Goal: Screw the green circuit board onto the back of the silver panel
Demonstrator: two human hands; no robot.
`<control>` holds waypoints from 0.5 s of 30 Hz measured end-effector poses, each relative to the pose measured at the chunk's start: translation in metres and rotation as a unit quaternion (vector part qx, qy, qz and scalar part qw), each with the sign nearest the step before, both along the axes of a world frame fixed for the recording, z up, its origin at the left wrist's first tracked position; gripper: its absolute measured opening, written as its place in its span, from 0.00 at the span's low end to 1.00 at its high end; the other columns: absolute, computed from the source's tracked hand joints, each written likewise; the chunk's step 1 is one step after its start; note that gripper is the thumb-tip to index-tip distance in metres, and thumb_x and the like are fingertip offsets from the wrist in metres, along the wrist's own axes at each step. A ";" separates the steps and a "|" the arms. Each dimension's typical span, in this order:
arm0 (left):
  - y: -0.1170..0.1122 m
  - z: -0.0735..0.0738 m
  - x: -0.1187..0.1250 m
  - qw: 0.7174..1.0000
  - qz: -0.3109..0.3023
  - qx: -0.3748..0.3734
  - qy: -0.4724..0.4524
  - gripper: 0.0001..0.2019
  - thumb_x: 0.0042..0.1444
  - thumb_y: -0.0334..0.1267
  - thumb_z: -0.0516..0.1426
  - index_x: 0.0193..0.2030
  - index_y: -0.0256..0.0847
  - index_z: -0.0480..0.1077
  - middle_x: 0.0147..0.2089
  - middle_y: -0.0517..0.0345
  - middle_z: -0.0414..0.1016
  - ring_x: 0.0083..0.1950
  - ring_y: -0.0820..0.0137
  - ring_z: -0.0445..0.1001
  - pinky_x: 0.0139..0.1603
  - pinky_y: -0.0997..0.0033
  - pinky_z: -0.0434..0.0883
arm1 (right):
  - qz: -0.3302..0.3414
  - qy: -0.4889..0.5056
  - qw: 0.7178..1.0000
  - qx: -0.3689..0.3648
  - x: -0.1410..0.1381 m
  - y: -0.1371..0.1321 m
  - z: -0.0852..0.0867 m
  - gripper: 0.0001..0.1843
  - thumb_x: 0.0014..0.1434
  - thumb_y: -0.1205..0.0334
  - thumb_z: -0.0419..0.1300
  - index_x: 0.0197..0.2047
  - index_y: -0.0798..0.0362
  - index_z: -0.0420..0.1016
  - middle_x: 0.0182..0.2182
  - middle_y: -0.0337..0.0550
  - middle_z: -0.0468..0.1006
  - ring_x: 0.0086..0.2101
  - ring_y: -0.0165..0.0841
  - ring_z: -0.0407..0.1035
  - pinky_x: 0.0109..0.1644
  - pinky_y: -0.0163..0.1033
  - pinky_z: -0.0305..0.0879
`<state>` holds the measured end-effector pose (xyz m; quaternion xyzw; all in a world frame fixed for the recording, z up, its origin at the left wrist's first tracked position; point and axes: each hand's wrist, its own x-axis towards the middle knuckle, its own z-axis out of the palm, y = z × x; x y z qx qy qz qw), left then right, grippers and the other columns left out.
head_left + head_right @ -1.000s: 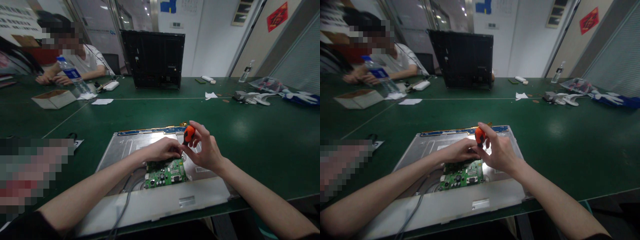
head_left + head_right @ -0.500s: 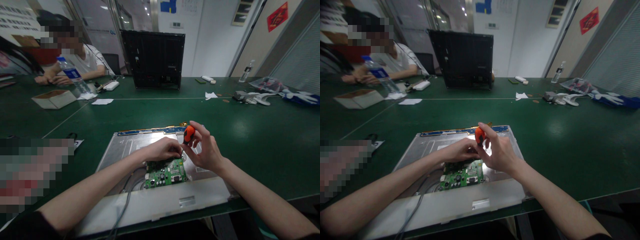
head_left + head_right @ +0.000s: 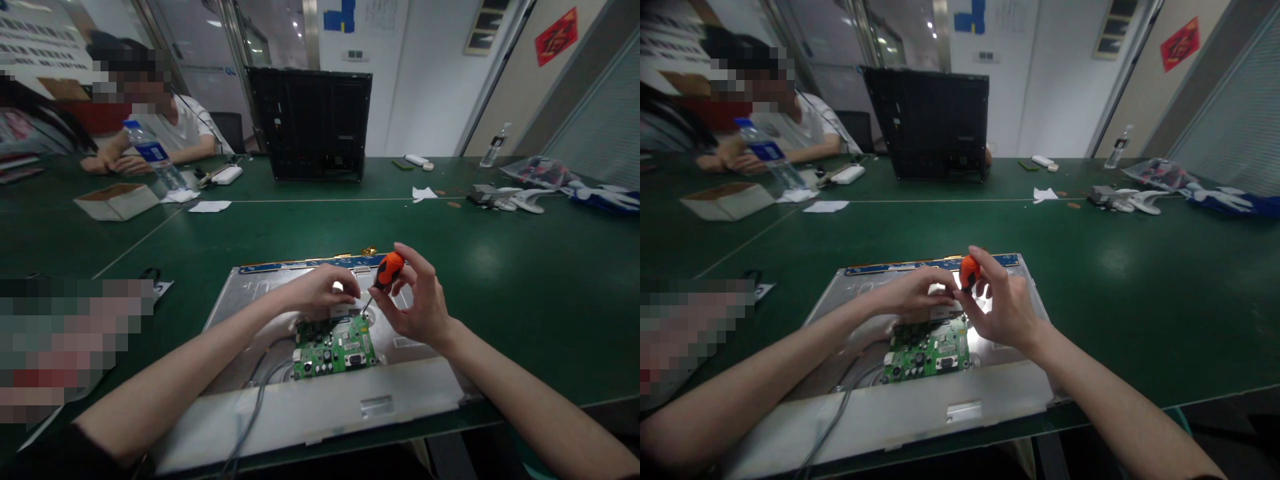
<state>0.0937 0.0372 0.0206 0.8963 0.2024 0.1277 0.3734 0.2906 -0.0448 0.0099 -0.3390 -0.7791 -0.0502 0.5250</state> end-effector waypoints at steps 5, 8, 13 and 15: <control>0.023 0.032 -0.027 0.988 0.104 0.055 0.103 0.04 0.57 0.35 0.59 0.38 0.39 0.75 0.38 0.57 0.79 0.39 0.68 0.74 0.39 0.73 0.65 | 0.006 -0.001 1.000 0.007 0.000 0.001 0.001 0.37 0.60 0.65 0.58 0.67 0.47 0.43 0.30 0.36 0.70 0.22 0.26 0.66 0.21 0.31 0.65; 0.033 0.039 -0.045 0.963 0.130 0.077 0.223 0.05 0.55 0.37 0.60 0.35 0.39 0.76 0.34 0.57 0.78 0.35 0.68 0.73 0.33 0.74 0.62 | 0.005 -0.001 1.000 0.011 -0.001 0.001 0.001 0.37 0.60 0.65 0.58 0.67 0.48 0.44 0.30 0.36 0.70 0.21 0.26 0.66 0.20 0.32 0.65; 0.036 0.033 -0.059 0.931 0.105 0.034 0.348 0.05 0.52 0.38 0.61 0.33 0.39 0.76 0.32 0.57 0.78 0.32 0.69 0.73 0.28 0.75 0.60 | 0.011 -0.003 1.000 0.008 -0.001 0.002 0.001 0.37 0.60 0.65 0.58 0.68 0.47 0.43 0.30 0.35 0.70 0.22 0.26 0.66 0.20 0.31 0.64; 0.033 0.032 -0.058 0.925 0.091 0.024 0.368 0.07 0.51 0.41 0.63 0.33 0.39 0.75 0.33 0.57 0.79 0.32 0.69 0.73 0.28 0.75 0.60 | 0.008 -0.003 1.000 0.004 -0.001 0.002 0.000 0.37 0.60 0.64 0.58 0.67 0.47 0.43 0.29 0.35 0.70 0.22 0.26 0.66 0.21 0.32 0.65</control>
